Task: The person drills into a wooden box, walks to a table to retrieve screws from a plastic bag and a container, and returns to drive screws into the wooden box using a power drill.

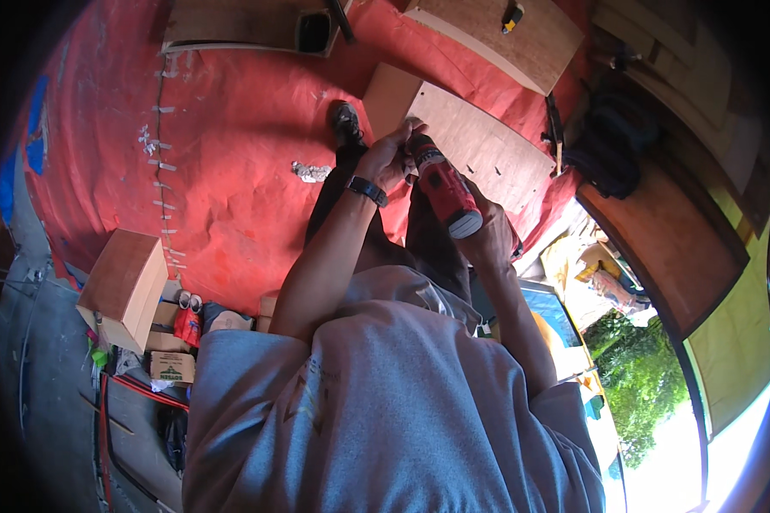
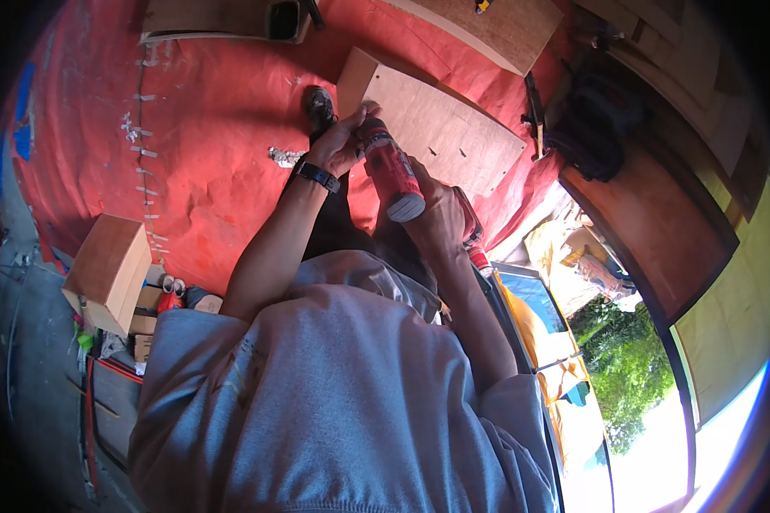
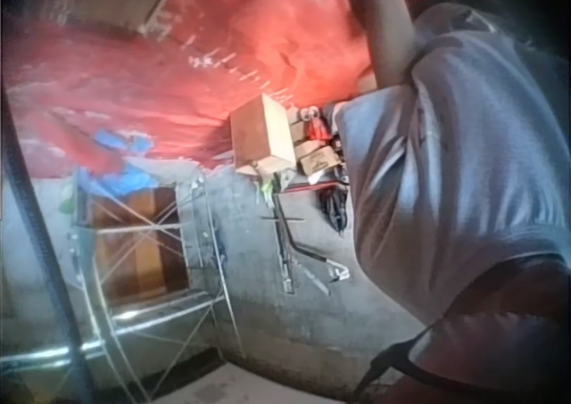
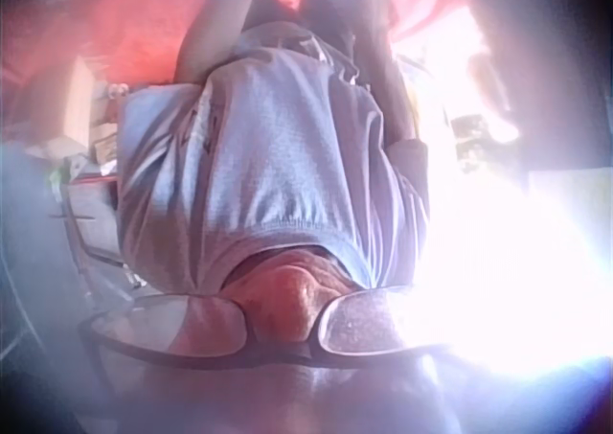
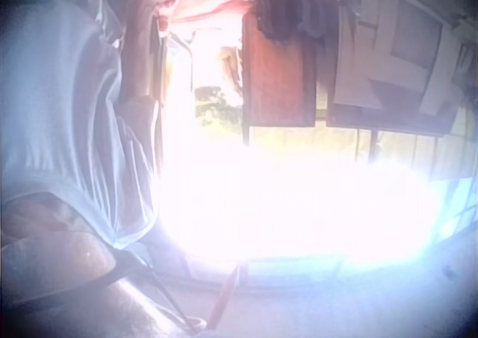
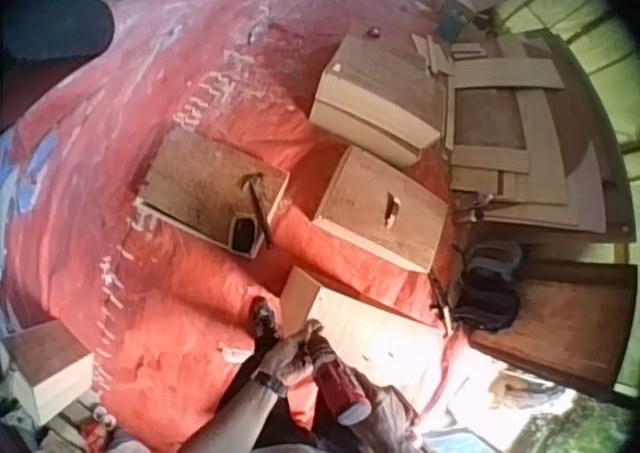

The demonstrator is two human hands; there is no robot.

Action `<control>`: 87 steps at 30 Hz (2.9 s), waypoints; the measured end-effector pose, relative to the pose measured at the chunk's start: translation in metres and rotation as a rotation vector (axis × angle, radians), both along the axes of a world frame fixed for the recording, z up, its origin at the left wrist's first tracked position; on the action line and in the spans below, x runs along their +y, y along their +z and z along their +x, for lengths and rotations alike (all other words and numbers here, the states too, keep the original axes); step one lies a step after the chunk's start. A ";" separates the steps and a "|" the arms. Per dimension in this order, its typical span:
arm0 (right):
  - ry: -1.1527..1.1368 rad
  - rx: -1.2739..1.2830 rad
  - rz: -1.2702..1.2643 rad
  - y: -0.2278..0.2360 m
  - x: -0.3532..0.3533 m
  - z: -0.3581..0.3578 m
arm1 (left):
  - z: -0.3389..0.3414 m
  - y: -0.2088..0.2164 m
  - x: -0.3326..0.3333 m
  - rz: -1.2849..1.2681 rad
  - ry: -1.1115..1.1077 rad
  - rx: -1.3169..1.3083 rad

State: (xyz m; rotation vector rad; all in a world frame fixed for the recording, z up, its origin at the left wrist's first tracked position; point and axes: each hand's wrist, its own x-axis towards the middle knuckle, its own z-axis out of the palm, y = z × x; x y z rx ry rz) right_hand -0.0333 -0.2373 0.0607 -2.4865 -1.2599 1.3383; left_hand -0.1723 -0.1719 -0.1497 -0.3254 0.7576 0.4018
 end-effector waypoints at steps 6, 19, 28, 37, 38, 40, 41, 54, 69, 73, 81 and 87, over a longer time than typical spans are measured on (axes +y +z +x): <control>0.075 -0.029 -0.095 -0.004 0.012 0.002 | -0.016 0.004 -0.009 -0.003 -0.048 0.031; 0.107 -0.107 0.018 0.004 0.028 0.015 | -0.034 0.015 -0.022 0.395 -0.387 0.527; 0.196 -0.073 -0.018 -0.004 0.033 0.022 | -0.029 -0.004 -0.036 0.588 -0.347 0.595; 0.257 -0.110 -0.009 -0.001 0.046 0.018 | -0.035 0.000 -0.033 0.633 -0.399 0.647; 0.260 -0.115 -0.013 0.000 0.047 0.018 | -0.034 0.005 -0.031 0.583 -0.396 0.611; 0.297 -0.151 0.036 0.002 0.050 0.017 | -0.033 0.011 -0.029 0.606 -0.389 0.634; 0.302 -0.153 0.034 0.001 0.053 0.017 | -0.033 0.013 -0.028 0.633 -0.384 0.662; 0.513 -0.172 0.001 -0.006 0.078 0.027 | -0.029 -0.004 -0.042 0.636 -0.266 0.636; 0.600 -0.142 0.109 -0.016 0.085 0.032 | -0.029 0.002 -0.043 0.667 -0.256 0.670; 0.578 -0.083 -0.104 -0.022 0.089 0.038 | -0.027 0.003 -0.040 0.646 -0.235 0.686; 0.582 -0.085 -0.174 -0.027 0.093 0.037 | -0.032 0.003 -0.043 0.619 -0.316 0.680; 0.633 -0.149 -0.125 -0.027 0.094 0.032 | -0.034 0.005 -0.044 0.695 -0.270 0.699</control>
